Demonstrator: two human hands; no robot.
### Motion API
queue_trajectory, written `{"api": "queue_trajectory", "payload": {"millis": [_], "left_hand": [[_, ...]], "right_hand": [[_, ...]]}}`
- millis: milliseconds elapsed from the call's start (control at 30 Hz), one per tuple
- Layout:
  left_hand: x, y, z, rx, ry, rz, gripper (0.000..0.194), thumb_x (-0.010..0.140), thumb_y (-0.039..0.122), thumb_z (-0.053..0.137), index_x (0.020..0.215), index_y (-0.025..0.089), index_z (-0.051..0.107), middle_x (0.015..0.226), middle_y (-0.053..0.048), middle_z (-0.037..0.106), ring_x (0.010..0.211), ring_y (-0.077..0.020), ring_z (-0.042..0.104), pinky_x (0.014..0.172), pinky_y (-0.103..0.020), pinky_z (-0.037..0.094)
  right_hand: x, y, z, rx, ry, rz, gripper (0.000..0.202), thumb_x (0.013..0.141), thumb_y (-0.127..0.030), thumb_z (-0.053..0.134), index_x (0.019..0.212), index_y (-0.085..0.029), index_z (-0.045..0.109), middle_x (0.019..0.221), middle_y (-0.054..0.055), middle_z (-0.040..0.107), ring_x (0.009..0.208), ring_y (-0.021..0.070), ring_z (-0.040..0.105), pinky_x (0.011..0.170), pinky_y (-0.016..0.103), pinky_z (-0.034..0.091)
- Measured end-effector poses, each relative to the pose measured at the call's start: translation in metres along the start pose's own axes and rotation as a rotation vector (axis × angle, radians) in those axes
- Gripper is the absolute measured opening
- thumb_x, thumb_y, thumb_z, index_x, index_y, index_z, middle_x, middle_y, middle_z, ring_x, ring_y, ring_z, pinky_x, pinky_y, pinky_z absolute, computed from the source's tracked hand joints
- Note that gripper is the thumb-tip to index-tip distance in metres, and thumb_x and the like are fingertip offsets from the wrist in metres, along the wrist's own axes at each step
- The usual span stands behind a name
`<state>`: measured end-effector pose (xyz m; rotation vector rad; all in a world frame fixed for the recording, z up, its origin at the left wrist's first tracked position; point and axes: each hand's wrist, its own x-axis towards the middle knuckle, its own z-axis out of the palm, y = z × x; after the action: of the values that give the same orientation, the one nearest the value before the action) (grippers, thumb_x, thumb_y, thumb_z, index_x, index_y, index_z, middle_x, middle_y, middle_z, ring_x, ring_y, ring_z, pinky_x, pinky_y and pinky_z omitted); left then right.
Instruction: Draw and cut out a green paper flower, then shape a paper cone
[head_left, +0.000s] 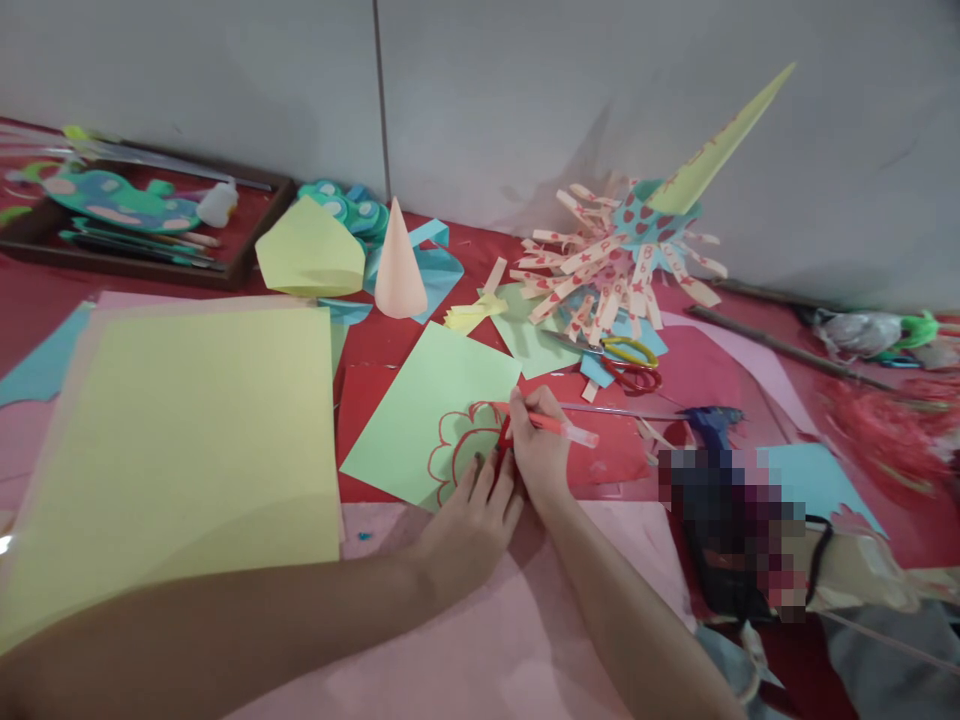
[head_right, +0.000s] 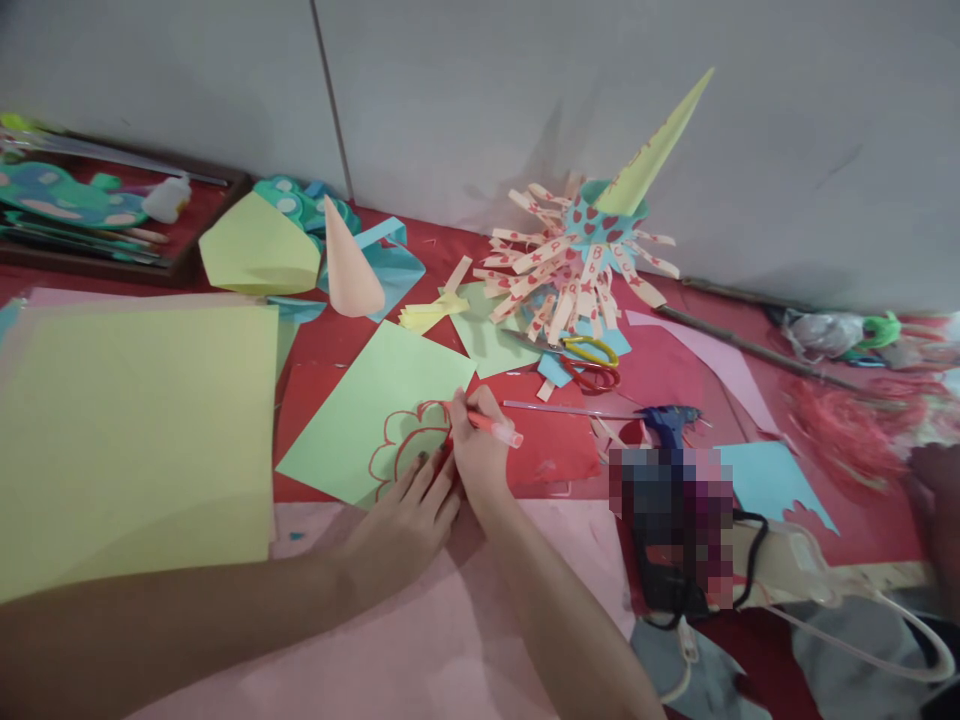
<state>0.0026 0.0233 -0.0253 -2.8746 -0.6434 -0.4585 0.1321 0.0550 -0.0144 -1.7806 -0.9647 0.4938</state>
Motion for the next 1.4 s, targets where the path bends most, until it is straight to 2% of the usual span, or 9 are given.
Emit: {"api": "queue_trajectory", "payload": {"millis": [100,267,500,633,833,933,1100,1400], "left_hand": [[0.0,0.0,0.0,0.0,-0.015,0.006,0.038,0.083,0.017,0.04,0.115,0.006,0.057,0.123,-0.019,0.06,0.112,-0.0287,0.057,0.095,-0.044,0.041],[-0.001,0.001,0.001,0.005,-0.022,0.013,0.041,0.083,0.016,0.039,0.119,0.006,0.055,0.125,-0.018,0.058,0.115,-0.028,0.055,0.097,-0.045,0.039],[0.0,0.0,0.0,0.009,-0.005,0.006,0.04,0.082,0.016,0.04,0.117,0.006,0.056,0.123,-0.019,0.06,0.112,-0.0283,0.057,0.095,-0.044,0.041],[0.001,-0.001,-0.002,-0.001,-0.003,0.007,0.037,0.083,0.017,0.041,0.114,0.005,0.058,0.121,-0.019,0.061,0.111,-0.0284,0.058,0.094,-0.044,0.042],[0.001,-0.002,-0.004,0.014,-0.006,0.02,0.038,0.083,0.018,0.04,0.114,0.005,0.059,0.122,-0.019,0.061,0.111,-0.0295,0.058,0.093,-0.044,0.043],[0.001,-0.002,-0.003,0.035,-0.01,0.016,0.04,0.083,0.017,0.039,0.117,0.006,0.058,0.123,-0.018,0.06,0.112,-0.0287,0.058,0.095,-0.044,0.043],[-0.001,-0.001,-0.002,0.036,-0.036,0.023,0.042,0.084,0.017,0.038,0.12,0.007,0.056,0.124,-0.018,0.059,0.113,-0.0274,0.057,0.096,-0.044,0.041],[0.0,-0.001,-0.002,0.023,-0.029,0.017,0.041,0.083,0.016,0.04,0.12,0.007,0.056,0.123,-0.018,0.06,0.113,-0.0287,0.056,0.095,-0.044,0.041]], "right_hand": [[0.001,0.0,-0.001,-0.004,0.038,-0.028,0.036,0.085,-0.038,0.051,0.058,-0.023,0.032,0.046,-0.008,0.036,0.043,0.0098,0.037,0.048,0.025,0.033],[0.001,-0.001,-0.002,0.031,0.014,-0.019,0.036,0.085,-0.04,0.051,0.06,-0.023,0.033,0.045,-0.009,0.038,0.043,0.01,0.039,0.051,0.025,0.036],[0.001,0.005,-0.001,-0.023,0.058,-0.062,0.033,0.085,-0.033,0.049,0.059,-0.023,0.03,0.047,-0.009,0.031,0.045,0.0094,0.031,0.048,0.024,0.03],[0.001,0.003,-0.001,-0.014,0.045,-0.042,0.033,0.085,-0.034,0.048,0.06,-0.023,0.029,0.048,-0.009,0.03,0.045,0.0091,0.03,0.047,0.023,0.029],[0.003,0.001,-0.004,0.005,0.104,-0.108,0.034,0.084,-0.032,0.047,0.058,-0.023,0.027,0.049,-0.008,0.029,0.046,0.0093,0.031,0.047,0.024,0.03],[0.007,0.002,-0.009,0.046,0.07,-0.108,0.036,0.085,-0.038,0.049,0.058,-0.023,0.03,0.046,-0.008,0.033,0.043,0.0096,0.036,0.048,0.025,0.033],[0.015,0.004,-0.01,0.06,-0.065,-0.082,0.041,0.082,-0.047,0.053,0.056,-0.023,0.033,0.039,-0.008,0.037,0.037,0.0098,0.037,0.044,0.026,0.033],[0.019,0.005,-0.007,0.106,-0.145,-0.059,0.04,0.081,-0.048,0.055,0.056,-0.023,0.036,0.038,-0.008,0.043,0.036,0.01,0.042,0.046,0.025,0.036]]}}
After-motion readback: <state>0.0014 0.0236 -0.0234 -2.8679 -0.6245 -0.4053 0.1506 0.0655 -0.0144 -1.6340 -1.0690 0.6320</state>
